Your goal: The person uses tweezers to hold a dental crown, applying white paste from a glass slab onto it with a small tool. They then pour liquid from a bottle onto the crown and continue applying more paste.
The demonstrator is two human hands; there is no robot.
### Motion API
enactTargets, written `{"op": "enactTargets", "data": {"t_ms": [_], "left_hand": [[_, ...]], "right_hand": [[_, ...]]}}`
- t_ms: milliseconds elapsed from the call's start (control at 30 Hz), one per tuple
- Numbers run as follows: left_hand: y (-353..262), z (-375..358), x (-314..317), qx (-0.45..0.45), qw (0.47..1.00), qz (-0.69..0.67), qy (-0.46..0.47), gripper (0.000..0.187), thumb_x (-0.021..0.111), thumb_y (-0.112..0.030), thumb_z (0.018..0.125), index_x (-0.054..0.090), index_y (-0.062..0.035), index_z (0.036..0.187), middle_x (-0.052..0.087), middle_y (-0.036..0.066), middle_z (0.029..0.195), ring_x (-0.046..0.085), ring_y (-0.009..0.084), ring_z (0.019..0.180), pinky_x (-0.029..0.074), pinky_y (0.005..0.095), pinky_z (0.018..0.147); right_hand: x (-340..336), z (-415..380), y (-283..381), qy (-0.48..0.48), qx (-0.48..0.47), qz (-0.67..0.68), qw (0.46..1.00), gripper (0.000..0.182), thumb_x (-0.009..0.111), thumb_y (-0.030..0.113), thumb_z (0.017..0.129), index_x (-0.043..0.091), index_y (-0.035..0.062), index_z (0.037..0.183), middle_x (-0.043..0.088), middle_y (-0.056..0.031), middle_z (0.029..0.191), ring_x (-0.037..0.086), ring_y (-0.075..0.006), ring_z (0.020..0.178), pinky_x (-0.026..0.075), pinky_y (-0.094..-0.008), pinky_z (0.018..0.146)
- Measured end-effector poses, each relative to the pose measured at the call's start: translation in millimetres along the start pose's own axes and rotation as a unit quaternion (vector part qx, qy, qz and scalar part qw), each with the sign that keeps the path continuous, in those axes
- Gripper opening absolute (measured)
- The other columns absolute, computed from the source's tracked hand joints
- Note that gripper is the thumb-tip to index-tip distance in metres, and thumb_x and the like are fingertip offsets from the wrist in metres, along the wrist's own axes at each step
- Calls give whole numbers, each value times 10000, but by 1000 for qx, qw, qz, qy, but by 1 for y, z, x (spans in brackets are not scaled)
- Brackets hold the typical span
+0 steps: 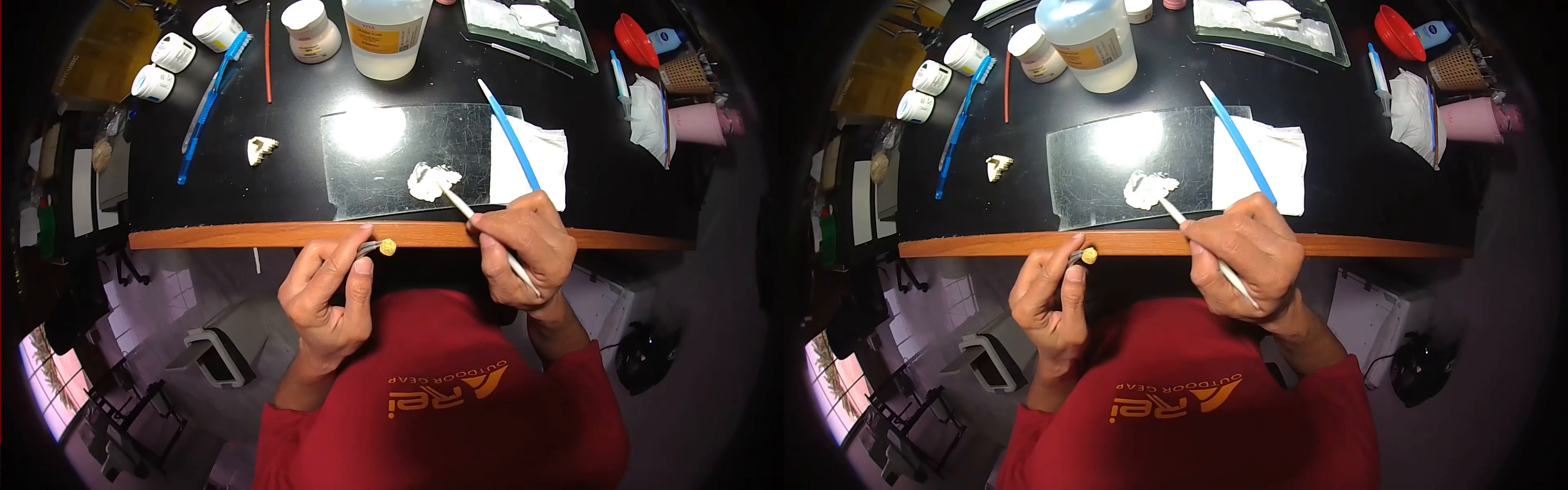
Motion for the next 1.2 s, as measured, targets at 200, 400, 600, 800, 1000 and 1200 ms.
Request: {"op": "enactTargets", "data": {"t_ms": [200,400,600,800,1000,1200], "left_hand": [[9,-15,3,-5,998,-39,-41,330,778,48,917,797,24,1245,718,99,885,652,149,763,516,253,740],[13,-20,6,8,997,-34,-74,322,830,30,906,813,-3,1226,723,85,919,652,126,761,506,249,687],[21,-22,10,52,993,-34,-96,323,811,34,936,801,3,1257,694,41,997,503,23,700,338,185,583],[22,-22,10,64,993,-37,-96,325,799,41,944,796,7,1267,685,41,1017,502,15,709,336,175,577],[22,-24,11,55,993,-40,-95,333,794,54,939,792,19,1270,683,50,1027,544,29,742,382,171,610],[23,-25,10,18,993,-49,-103,330,829,54,898,809,12,1225,740,105,960,694,157,833,543,265,766]], "right_hand": [[0,-2,-1,1,1,7,1000,189,715,-58,773,793,-7,938,747,-65,776,603,-196,667,480,-318,608],[-5,3,3,0,22,116,993,201,680,-77,803,786,3,955,782,-56,821,624,-163,687,501,-290,624],[3,1,16,-8,-23,160,987,241,682,-76,781,791,26,970,776,-37,801,627,-165,680,496,-292,599],[13,-3,17,-7,-63,156,986,178,730,-9,802,799,30,961,748,-22,763,624,-167,646,489,-282,557],[15,-4,17,-11,-68,141,988,174,742,-15,783,800,27,941,737,-22,748,627,-164,646,494,-280,546],[18,-4,17,-11,-67,149,986,188,732,-15,792,797,34,962,754,-22,760,612,-159,650,488,-283,564]]}}
Point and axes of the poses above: each hand's wrist, its own z-axis towards the middle knuckle, its own x-axis out of the palm, y = z × x, the point moved 6 cm from there along z, towards the middle knuckle
